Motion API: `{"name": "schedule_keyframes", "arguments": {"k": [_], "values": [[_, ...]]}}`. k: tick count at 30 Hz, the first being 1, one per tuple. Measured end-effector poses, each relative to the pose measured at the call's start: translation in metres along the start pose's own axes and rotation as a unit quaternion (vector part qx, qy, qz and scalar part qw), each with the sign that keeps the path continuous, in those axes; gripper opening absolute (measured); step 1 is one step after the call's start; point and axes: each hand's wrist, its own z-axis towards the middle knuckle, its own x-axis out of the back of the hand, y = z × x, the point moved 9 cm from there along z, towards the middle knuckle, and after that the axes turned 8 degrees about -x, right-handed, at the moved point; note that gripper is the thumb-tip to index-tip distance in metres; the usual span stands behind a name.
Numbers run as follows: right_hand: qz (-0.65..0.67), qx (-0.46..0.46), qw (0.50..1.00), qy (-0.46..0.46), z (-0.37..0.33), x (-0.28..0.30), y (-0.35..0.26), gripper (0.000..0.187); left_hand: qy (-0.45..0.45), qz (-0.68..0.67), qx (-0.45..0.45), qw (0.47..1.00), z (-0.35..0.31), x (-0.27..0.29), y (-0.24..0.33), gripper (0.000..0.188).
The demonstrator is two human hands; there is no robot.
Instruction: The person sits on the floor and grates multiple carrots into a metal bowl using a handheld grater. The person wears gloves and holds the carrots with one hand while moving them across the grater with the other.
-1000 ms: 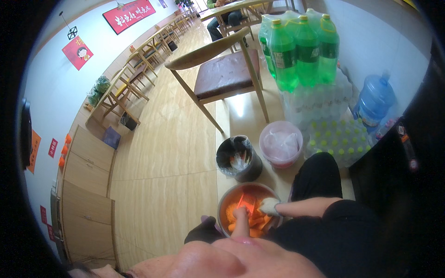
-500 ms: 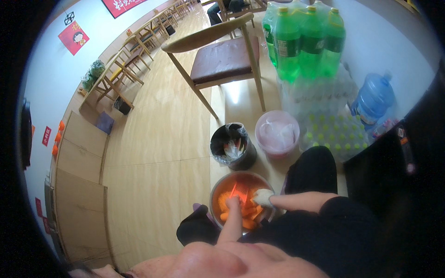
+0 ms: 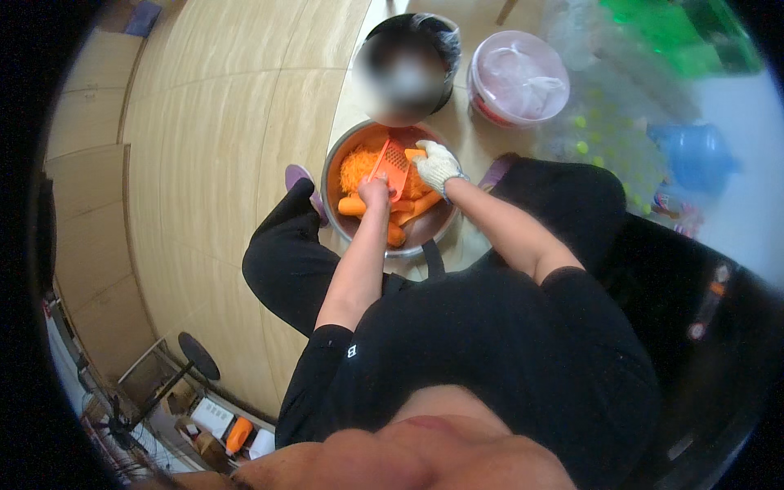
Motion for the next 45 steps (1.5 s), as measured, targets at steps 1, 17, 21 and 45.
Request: {"name": "schedule_keyframes", "arguments": {"k": [1,17,21,45], "values": [[-0.008,-0.016,0.999,-0.040,0.002,-0.013,0.000,0.039,0.009,-0.003,-0.002,1.000,-0.004,0.002,0.004,0.010],[-0.088,-0.046,0.995,-0.030,0.066,-0.070,-0.012,0.047,0.000,0.082,-0.003,0.997,-0.003,0.023,0.009,0.014],[-0.086,0.000,0.986,-0.145,0.008,-0.080,-0.019,0.046,0.020,0.006,0.026,0.999,-0.004,0.023,-0.005,0.017],[-0.092,0.000,0.983,-0.157,0.028,-0.085,-0.023,0.043,0.029,0.000,0.031,0.999,-0.003,0.018,0.004,0.017]]}}
